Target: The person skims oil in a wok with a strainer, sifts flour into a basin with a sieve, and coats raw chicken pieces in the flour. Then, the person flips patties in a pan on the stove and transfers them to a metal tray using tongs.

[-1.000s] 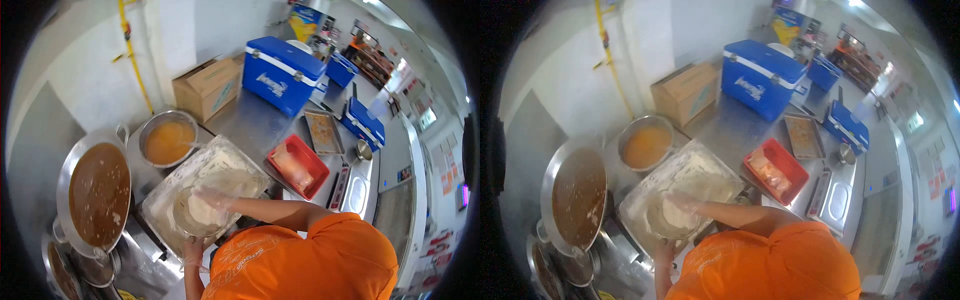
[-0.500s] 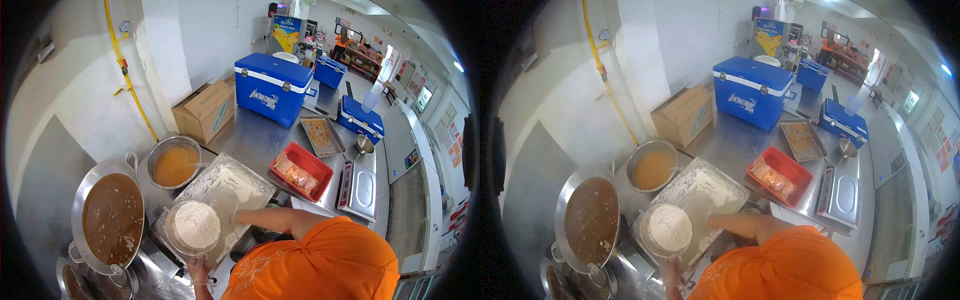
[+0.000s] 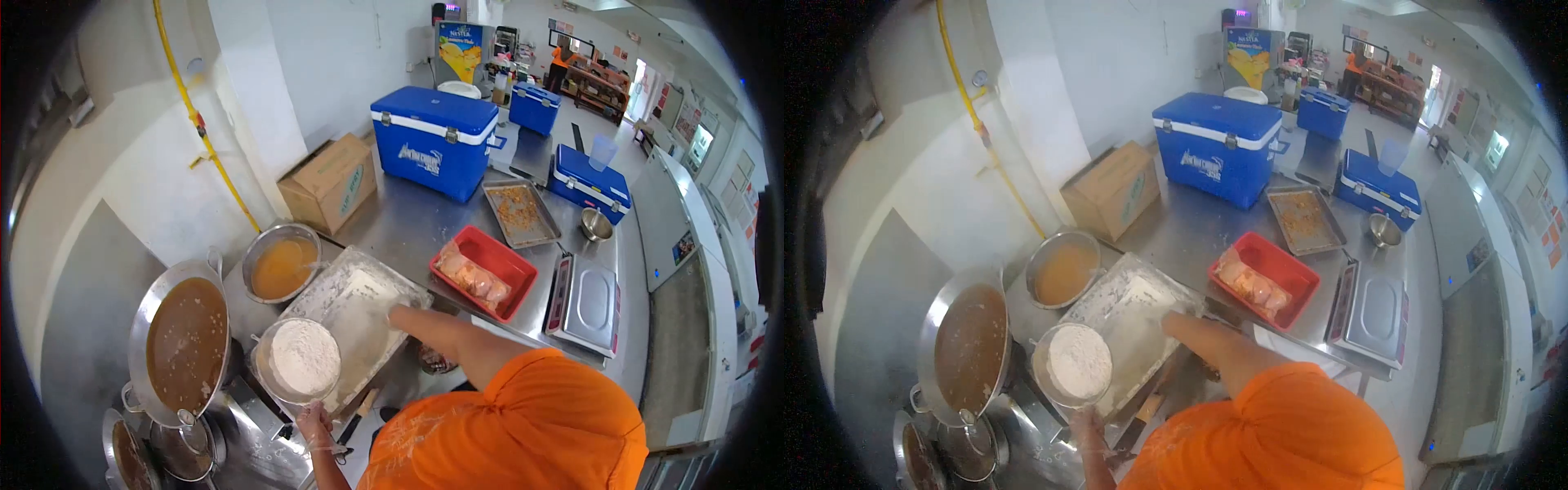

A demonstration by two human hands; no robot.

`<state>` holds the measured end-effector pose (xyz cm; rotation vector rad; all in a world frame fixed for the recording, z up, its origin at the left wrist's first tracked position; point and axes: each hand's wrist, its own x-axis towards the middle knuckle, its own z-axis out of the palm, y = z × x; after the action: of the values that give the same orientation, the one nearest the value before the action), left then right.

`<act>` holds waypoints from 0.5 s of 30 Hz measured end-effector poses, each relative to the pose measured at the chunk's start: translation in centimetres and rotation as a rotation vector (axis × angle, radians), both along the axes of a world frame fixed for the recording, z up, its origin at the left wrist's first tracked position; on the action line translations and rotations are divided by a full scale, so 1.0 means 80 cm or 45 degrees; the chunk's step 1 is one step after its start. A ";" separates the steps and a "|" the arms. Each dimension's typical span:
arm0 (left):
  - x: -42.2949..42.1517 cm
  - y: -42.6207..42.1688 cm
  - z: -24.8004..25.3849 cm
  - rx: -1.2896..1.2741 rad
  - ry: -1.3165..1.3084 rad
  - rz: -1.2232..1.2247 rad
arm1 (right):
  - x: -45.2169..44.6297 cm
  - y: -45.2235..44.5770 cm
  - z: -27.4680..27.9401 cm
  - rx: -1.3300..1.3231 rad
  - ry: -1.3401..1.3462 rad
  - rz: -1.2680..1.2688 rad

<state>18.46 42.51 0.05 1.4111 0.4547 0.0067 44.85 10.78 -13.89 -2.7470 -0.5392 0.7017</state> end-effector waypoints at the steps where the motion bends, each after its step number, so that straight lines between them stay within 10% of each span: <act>1: -0.002 -0.002 -0.012 -0.053 0.015 0.036 | -0.004 -0.010 -0.002 -0.033 0.022 0.009; 15: -0.004 -0.028 0.002 -0.067 -0.115 0.185 | -0.060 0.207 -0.061 0.156 0.090 0.813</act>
<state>18.14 40.28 0.17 1.3182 0.4784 0.1739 40.01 27.37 -18.80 -2.4117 -1.4170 0.8534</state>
